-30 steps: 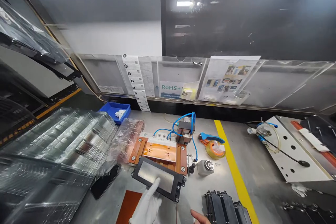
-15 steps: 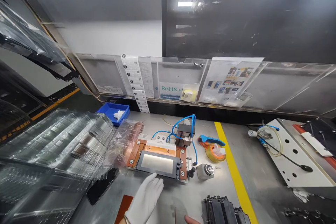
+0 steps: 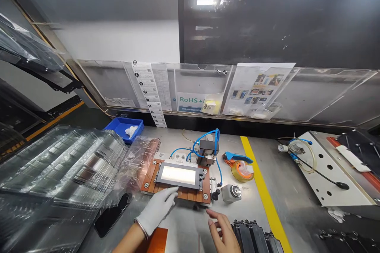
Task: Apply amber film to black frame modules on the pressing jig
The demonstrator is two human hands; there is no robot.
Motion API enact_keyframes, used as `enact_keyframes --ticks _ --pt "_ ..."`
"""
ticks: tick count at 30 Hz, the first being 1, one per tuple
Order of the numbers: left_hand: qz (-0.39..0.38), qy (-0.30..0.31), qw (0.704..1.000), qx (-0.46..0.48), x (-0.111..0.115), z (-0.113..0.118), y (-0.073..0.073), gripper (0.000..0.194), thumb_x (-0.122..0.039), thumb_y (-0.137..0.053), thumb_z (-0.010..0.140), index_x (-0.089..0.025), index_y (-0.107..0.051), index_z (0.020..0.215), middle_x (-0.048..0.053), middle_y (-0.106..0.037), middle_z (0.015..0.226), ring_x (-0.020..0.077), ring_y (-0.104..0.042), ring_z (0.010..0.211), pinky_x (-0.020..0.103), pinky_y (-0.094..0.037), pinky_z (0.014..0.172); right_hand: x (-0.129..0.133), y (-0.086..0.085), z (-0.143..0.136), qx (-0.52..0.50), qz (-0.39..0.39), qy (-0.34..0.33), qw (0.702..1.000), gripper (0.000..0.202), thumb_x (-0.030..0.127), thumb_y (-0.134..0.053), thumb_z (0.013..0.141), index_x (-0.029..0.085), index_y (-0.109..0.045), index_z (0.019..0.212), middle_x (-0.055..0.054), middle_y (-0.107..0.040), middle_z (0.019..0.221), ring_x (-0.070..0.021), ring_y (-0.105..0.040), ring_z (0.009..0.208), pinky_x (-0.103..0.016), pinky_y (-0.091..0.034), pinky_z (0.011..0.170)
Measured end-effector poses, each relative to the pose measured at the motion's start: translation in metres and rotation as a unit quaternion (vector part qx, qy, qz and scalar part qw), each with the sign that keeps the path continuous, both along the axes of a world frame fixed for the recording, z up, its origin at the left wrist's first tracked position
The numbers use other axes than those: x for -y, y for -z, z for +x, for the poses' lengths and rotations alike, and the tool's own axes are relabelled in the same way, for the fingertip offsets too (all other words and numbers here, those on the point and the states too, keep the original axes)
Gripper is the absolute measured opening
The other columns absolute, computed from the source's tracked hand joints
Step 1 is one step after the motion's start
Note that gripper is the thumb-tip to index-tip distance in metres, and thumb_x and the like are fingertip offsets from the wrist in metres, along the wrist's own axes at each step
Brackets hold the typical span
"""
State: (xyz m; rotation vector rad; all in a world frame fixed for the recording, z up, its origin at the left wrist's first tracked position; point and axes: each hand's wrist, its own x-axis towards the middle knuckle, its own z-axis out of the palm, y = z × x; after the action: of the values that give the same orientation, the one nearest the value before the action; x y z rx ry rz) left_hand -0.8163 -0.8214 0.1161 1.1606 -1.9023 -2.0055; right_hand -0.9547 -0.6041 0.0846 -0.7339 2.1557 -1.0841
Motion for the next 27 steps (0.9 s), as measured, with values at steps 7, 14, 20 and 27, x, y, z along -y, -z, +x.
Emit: enact_keyframes --ticks 7,14,20,27 --pt "-0.335 0.162 0.928 0.035 0.019 -0.029 0.006 0.077 -0.035 -0.065 0.076 -0.014 -0.041 0.146 0.015 -0.031 0.159 0.0368 -0.014 0.149 0.058 -0.001 0.12 0.036 0.008 -0.047 -0.174 0.046 -0.017 0.984 0.046 0.041 -0.038 0.089 0.02 -0.058 0.125 -0.017 -0.052 0.138 -0.029 -0.063 0.115 -0.045 -0.055 0.093" --pt "-0.414 0.163 0.89 0.095 0.026 -0.027 0.009 0.076 -0.045 -0.057 0.082 -0.016 -0.036 0.149 0.011 -0.028 0.16 0.0322 -0.014 0.15 0.053 -0.002 0.122 0.039 0.0 -0.055 -0.196 0.074 -0.058 0.976 0.04 0.038 -0.039 0.088 0.021 -0.067 0.11 -0.014 -0.066 0.12 -0.0335 -0.069 0.099 -0.05 -0.056 0.082" --pt "-0.34 0.014 0.922 0.184 0.065 0.012 0.0 0.062 -0.042 -0.034 0.094 -0.002 -0.04 0.142 0.026 -0.046 0.144 0.0363 -0.041 0.136 0.055 -0.028 0.113 0.04 0.002 -0.05 -0.149 0.051 -0.025 0.987 0.045 0.046 -0.043 0.087 0.022 -0.066 0.116 -0.015 -0.062 0.125 -0.0301 -0.066 0.105 -0.045 -0.054 0.087" --pt "-0.138 0.008 0.974 0.179 0.08 0.004 0.013 0.041 -0.049 -0.047 0.094 -0.015 -0.058 0.113 0.0 -0.064 0.078 0.0123 -0.06 0.058 0.031 -0.053 0.058 0.089 0.009 -0.041 -0.015 -0.001 0.034 0.999 0.039 0.049 -0.051 0.092 0.016 -0.068 0.103 -0.005 -0.072 0.079 -0.018 -0.069 0.067 -0.036 -0.057 0.068"
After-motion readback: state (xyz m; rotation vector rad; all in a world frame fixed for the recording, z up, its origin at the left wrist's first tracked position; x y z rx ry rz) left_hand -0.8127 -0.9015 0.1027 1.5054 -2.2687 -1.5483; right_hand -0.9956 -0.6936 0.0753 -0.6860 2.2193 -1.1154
